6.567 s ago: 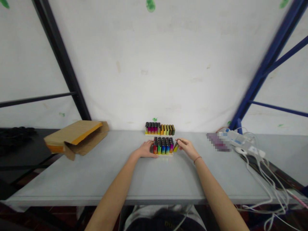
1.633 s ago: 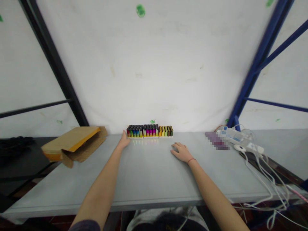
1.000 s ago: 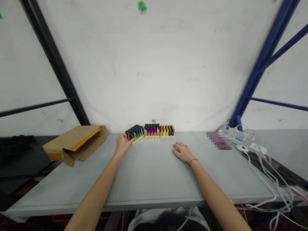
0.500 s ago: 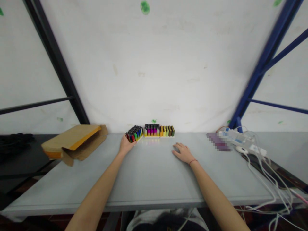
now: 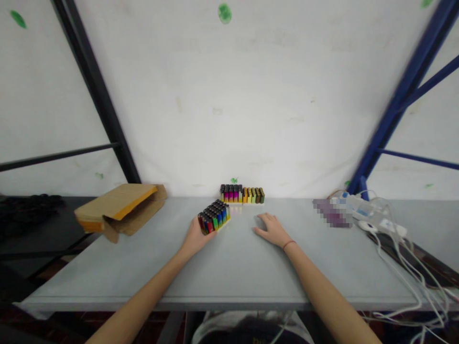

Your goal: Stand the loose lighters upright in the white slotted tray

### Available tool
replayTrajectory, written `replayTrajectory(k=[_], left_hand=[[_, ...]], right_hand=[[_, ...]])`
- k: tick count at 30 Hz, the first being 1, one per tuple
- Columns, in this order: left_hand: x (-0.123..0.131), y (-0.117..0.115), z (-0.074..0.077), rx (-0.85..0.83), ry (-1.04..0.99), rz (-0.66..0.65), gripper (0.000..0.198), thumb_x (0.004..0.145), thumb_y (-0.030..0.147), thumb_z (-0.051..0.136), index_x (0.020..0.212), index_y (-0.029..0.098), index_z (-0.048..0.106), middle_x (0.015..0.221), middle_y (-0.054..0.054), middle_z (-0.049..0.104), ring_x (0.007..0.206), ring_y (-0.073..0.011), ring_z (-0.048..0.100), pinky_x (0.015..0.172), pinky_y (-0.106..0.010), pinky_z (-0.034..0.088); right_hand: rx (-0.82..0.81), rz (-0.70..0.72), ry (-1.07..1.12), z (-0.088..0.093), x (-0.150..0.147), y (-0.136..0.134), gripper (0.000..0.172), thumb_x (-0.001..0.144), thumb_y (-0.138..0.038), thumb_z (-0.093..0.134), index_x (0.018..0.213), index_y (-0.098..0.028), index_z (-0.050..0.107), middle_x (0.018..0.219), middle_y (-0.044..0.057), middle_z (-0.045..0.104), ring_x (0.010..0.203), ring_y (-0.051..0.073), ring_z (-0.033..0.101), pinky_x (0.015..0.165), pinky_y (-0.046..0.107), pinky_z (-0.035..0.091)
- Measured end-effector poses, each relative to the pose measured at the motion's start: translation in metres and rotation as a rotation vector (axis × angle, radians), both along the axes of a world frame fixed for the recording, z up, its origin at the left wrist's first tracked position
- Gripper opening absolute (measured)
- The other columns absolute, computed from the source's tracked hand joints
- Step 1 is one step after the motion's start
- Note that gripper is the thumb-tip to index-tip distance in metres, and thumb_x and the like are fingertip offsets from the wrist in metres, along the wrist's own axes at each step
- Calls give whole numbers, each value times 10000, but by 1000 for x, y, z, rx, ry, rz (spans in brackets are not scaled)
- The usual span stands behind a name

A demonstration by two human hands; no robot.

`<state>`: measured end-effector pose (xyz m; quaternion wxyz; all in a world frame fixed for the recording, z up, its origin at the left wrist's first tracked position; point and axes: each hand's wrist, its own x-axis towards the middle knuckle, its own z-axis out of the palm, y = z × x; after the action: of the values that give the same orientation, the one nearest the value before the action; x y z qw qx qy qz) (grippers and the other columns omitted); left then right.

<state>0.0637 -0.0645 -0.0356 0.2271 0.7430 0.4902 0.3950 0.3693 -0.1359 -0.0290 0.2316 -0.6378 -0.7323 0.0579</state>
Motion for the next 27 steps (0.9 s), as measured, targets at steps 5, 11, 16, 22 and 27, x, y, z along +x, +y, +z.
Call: replayTrajectory(k=[5,11,16,22,27], left_hand=[[8,-14,-1,-48,-100,-368,731,671,298,738,1287,197,357,1320,-127,482,1268,-320,438,1082,-485,316],[38,-22,1,-4,-89,-566,815,723,354,730,1368,154,275,1386,-165,427,1300,-334,394,1101,-476,290],[79,-11,0,13,-71,-544,833,672,442,762,1321,119,354,1309,-170,501,1231,-317,476,1068,-416,350],[155,-1,-1,50,40,-545,803,641,482,772,1275,129,430,1213,-160,582,1105,-334,568,957,-444,431],[215,7,-6,93,78,-531,949,624,505,787,1378,124,354,1304,-187,512,1209,-358,480,1030,-454,355]], right_hand=[[39,228,122,-1,-23,0,773,737,-561,662,1329,-112,448,1288,185,536,1175,298,494,1030,437,355],[-12,274,227,-1,-23,3,787,698,-523,715,1303,-86,467,1190,179,595,1069,301,559,941,448,436],[-74,307,367,8,9,2,728,681,-496,740,1267,-129,510,1193,133,620,1052,276,591,941,428,461],[-24,146,373,2,75,-16,744,685,-471,740,1297,-135,484,1273,142,581,1147,290,555,1024,453,409],[27,45,390,-4,110,-26,638,691,-468,730,1216,-152,553,1225,124,616,1126,292,564,1017,454,421]])
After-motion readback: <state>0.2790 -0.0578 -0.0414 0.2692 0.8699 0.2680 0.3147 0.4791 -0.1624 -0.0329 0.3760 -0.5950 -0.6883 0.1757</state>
